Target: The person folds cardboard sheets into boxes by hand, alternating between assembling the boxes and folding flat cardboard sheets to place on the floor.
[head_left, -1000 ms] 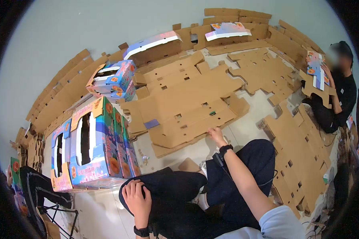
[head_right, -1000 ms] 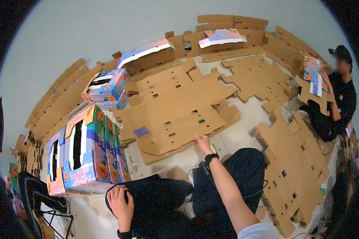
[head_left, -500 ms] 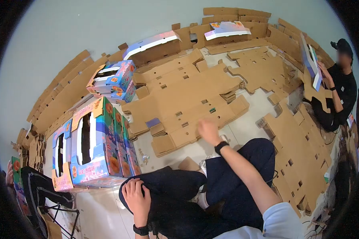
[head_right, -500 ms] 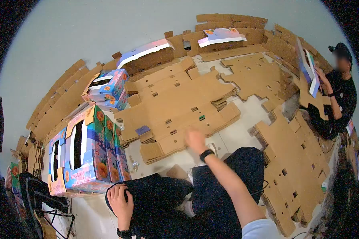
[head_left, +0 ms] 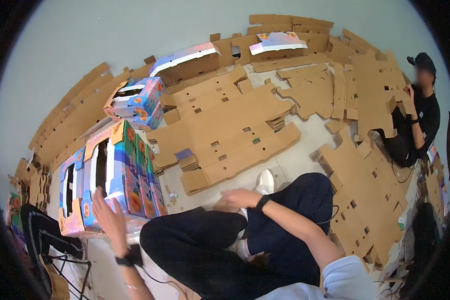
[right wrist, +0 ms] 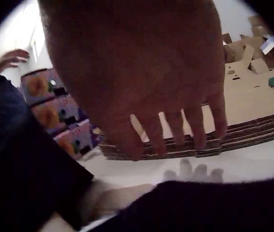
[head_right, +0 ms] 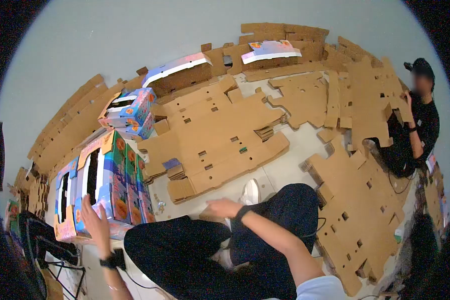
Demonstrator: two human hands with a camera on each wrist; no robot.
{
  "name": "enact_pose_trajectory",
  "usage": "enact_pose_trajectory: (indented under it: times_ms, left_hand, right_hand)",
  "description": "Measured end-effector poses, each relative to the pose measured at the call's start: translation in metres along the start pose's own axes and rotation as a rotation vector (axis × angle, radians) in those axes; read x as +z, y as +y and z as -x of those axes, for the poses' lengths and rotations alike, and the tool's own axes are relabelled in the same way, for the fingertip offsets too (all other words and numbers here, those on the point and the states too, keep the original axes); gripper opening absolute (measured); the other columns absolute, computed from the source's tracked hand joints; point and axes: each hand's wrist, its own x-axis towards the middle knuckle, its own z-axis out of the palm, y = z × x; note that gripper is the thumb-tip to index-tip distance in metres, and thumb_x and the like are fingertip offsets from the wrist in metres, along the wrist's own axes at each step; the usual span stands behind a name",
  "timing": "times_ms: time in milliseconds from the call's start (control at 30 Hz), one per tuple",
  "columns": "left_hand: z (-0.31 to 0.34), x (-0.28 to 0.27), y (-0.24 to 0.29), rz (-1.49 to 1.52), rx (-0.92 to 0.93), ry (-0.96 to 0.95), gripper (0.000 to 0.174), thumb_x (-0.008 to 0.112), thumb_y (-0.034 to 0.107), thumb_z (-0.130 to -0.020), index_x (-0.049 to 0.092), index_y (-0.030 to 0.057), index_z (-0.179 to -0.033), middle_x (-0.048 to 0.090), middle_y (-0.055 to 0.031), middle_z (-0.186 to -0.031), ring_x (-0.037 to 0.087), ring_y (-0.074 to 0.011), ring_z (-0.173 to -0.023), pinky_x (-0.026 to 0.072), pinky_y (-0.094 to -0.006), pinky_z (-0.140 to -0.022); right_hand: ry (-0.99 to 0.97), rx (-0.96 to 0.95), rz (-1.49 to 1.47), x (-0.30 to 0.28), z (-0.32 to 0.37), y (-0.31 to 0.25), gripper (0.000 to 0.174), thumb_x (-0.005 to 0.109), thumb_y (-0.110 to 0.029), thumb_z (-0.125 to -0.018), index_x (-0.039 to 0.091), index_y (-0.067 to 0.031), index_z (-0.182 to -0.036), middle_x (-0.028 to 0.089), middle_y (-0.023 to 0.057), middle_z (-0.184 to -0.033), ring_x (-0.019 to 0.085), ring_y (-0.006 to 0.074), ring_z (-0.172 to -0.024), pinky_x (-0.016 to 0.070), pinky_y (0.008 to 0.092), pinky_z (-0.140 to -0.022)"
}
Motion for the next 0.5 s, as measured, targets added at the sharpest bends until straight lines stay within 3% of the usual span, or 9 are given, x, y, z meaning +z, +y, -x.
enact_pose_trajectory:
  times_ms: [67,100,167,200,267,300,400,433,500]
  left_hand:
    - [-0.008,0.048,-0.046,-0.006,-0.211,-0.194,0.04,0.05,0.024,-0.092,0.053,-0.0033,-0.12,0.059,-0.0205,-0.111,0.051,-0.0356,-0.107,0.0333,-0.0475,-0.098]
    - [-0.007,0.06,-0.053,-0.006,-0.212,-0.195,0.04,0.05,0.024,-0.092,0.053,-0.0033,-0.12,0.059,-0.0205,-0.111,0.051,-0.0356,-0.107,0.0333,-0.0475,-0.098]
    - [-0.009,0.074,-0.064,0.028,-0.264,-0.334,0.038,0.046,0.03,-0.093,0.065,-0.0027,-0.094,0.064,-0.0181,-0.095,0.055,-0.0345,-0.092,0.0294,-0.0496,-0.099]
    - [-0.013,0.077,-0.072,0.03,-0.266,-0.327,0.038,0.046,0.03,-0.093,0.065,-0.0027,-0.094,0.064,-0.0181,-0.095,0.055,-0.0345,-0.092,0.0294,-0.0496,-0.099]
    - [-0.016,0.081,-0.085,0.044,-0.267,-0.291,0.044,0.046,0.032,-0.093,0.065,-0.001,-0.072,0.064,-0.016,-0.08,0.056,-0.0337,-0.084,0.026,-0.0494,-0.097]
    - [-0.018,0.082,-0.092,0.13,-0.255,-0.128,0.043,0.047,0.032,-0.093,0.065,-0.0008,-0.072,0.062,-0.0163,-0.072,0.056,-0.0314,-0.084,0.0249,-0.0452,-0.094]
    - [-0.038,0.036,-0.077,0.242,-0.263,-0.15,0.04,0.048,0.03,-0.094,0.062,-0.0002,-0.071,0.061,-0.0133,-0.072,0.053,-0.0281,-0.077,0.0267,-0.0408,-0.087]
    - [-0.041,0.014,-0.064,0.242,-0.266,-0.147,0.04,0.048,0.03,-0.094,0.062,-0.0002,-0.071,0.061,-0.0133,-0.072,0.053,-0.0281,-0.077,0.0267,-0.0408,-0.087]
    - [-0.038,-0.039,-0.02,0.272,-0.247,-0.107,0.035,0.05,0.027,-0.092,0.056,0.0008,-0.071,0.055,-0.0103,-0.069,0.048,-0.0265,-0.073,0.027,-0.0394,-0.085]
  right_hand:
    - [-0.211,-0.012,-0.155,-0.055,0.002,-0.072,0.03,0.054,-0.018,-0.084,0.06,-0.0035,-0.11,0.058,0.0183,-0.115,0.058,0.0339,-0.101,0.049,0.0457,-0.08]
    - [-0.18,-0.087,-0.129,-0.061,0.003,-0.094,0.031,0.053,-0.019,-0.086,0.057,-0.0022,-0.112,0.055,0.0179,-0.12,0.056,0.034,-0.104,0.0471,0.0445,-0.084]
    - [0.007,-0.093,-0.14,-0.063,0.015,-0.132,0.029,0.054,-0.019,-0.087,0.057,-0.0016,-0.11,0.057,0.0131,-0.112,0.058,0.0287,-0.098,0.045,0.0386,-0.084]
    - [0.053,-0.128,-0.16,-0.07,0.02,-0.145,0.029,0.054,-0.019,-0.087,0.056,-0.002,-0.111,0.057,0.0124,-0.111,0.058,0.0288,-0.098,0.045,0.039,-0.084]
    - [0.017,-0.165,-0.257,-0.087,0.032,-0.158,0.029,0.053,-0.019,-0.089,0.056,-0.0025,-0.113,0.058,0.0112,-0.111,0.058,0.0296,-0.096,0.0453,0.0393,-0.083]
    - [0.013,-0.168,-0.252,-0.095,0.037,-0.157,0.029,0.053,-0.019,-0.089,0.056,-0.0025,-0.113,0.058,0.0112,-0.111,0.058,0.0296,-0.096,0.0453,0.0393,-0.083]
    - [0.017,-0.147,-0.311,-0.123,0.057,-0.146,0.028,0.051,-0.02,-0.091,0.057,-0.004,-0.113,0.061,0.0112,-0.109,0.058,0.0306,-0.099,0.0457,0.0395,-0.086]
    - [-0.045,0.023,-0.323,-0.146,0.06,-0.151,0.028,0.052,-0.019,-0.09,0.057,-0.0053,-0.114,0.061,0.0109,-0.111,0.057,0.0313,-0.101,0.0457,0.0404,-0.088]
    - [0.083,0.099,-0.291,-0.174,0.063,-0.152,0.031,0.05,-0.02,-0.092,0.055,-0.0073,-0.12,0.06,0.0119,-0.116,0.057,0.0298,-0.105,0.0453,0.0384,-0.09]
